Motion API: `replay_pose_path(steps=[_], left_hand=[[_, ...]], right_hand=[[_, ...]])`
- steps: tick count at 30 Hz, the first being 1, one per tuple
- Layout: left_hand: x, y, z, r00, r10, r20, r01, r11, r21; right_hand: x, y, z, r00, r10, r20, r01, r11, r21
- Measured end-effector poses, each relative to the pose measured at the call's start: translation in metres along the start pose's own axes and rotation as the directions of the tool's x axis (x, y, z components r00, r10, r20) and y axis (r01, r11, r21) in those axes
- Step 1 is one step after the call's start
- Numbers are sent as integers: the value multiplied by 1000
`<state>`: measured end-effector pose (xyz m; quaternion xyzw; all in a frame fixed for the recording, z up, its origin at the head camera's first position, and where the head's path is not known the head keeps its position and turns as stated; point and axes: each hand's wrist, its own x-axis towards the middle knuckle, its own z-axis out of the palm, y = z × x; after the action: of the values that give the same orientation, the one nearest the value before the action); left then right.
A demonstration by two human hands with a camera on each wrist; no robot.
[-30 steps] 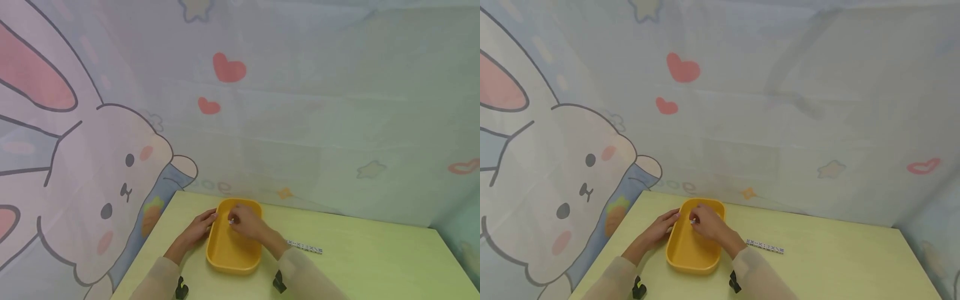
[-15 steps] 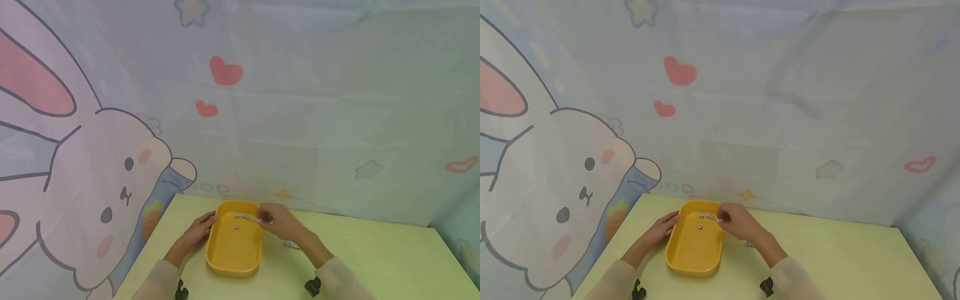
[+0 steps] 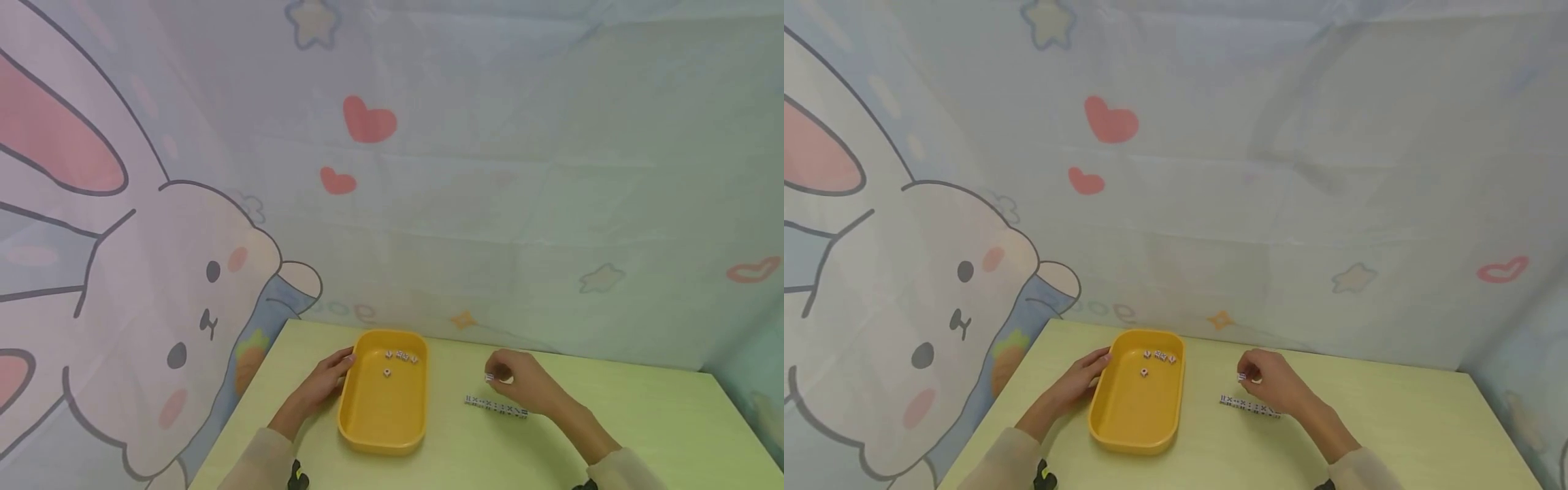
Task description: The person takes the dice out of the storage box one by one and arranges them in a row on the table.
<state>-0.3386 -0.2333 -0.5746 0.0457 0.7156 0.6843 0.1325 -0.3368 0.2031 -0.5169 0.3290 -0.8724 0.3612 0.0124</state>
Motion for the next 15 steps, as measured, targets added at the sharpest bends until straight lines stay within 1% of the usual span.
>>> replay_pose_path(steps=[4, 7, 10, 15], left_hand=[[0, 0, 0, 1000, 3, -3, -3, 1000, 2], [-1, 1, 0, 1000, 4, -14, -3, 1000, 21], [0, 1, 1, 1000, 1, -27, 0, 999, 38], [1, 0, 1, 999, -9, -39, 11, 999, 47]], right_hand=[[-20, 20, -2, 999, 1, -32, -1, 1000, 1], [-34, 33, -3, 998, 19, -56, -19, 1000, 0], [-47, 44, -3, 997, 41, -68, -43, 999, -23], [-65, 60, -2, 995, 41, -87, -46, 997, -63]])
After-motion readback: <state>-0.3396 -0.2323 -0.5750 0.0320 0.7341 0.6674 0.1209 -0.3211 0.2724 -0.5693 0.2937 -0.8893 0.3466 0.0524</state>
